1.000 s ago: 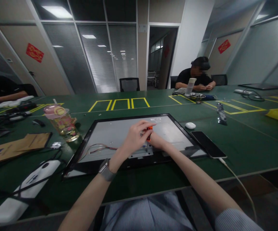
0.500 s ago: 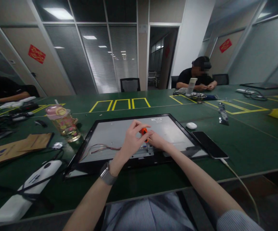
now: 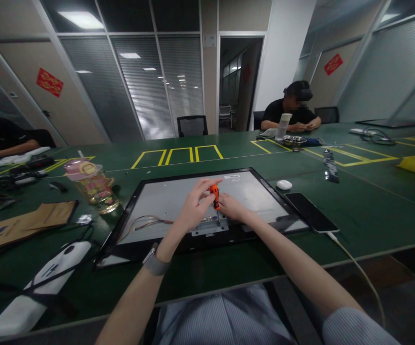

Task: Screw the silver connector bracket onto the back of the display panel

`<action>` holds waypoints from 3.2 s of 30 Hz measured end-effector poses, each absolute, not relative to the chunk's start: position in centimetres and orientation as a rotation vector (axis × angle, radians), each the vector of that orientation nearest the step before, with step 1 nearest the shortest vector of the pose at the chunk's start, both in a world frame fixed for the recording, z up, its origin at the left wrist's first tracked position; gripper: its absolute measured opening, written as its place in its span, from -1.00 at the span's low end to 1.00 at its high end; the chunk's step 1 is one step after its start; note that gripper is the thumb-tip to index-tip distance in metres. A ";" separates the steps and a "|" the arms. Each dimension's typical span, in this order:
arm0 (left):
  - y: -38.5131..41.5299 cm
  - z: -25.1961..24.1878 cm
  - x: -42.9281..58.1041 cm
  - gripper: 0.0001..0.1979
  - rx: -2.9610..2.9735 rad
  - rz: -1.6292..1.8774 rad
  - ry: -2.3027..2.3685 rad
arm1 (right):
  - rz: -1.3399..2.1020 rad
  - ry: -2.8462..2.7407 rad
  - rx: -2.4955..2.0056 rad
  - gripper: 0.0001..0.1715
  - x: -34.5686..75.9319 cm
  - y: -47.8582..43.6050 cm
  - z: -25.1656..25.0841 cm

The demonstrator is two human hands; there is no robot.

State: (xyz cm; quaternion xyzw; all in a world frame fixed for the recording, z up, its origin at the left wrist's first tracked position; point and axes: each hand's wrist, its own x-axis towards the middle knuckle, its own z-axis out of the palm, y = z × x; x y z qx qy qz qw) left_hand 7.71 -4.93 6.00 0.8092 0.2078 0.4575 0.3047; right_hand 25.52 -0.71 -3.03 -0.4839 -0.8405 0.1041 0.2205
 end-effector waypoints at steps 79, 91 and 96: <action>3.0 -1.1 0.5 -0.36 2.517 0.579 1.056 | 0.581 -2.142 -1.289 -0.33 29.6 -0.8 0.2; 2.9 -0.9 -0.6 -0.41 2.427 0.596 1.048 | 0.677 -2.073 -1.374 -0.23 28.8 -0.5 -1.2; 3.1 -1.0 -0.4 -0.38 2.465 0.590 1.086 | 0.676 -2.057 -1.320 -0.26 28.8 -0.8 -0.4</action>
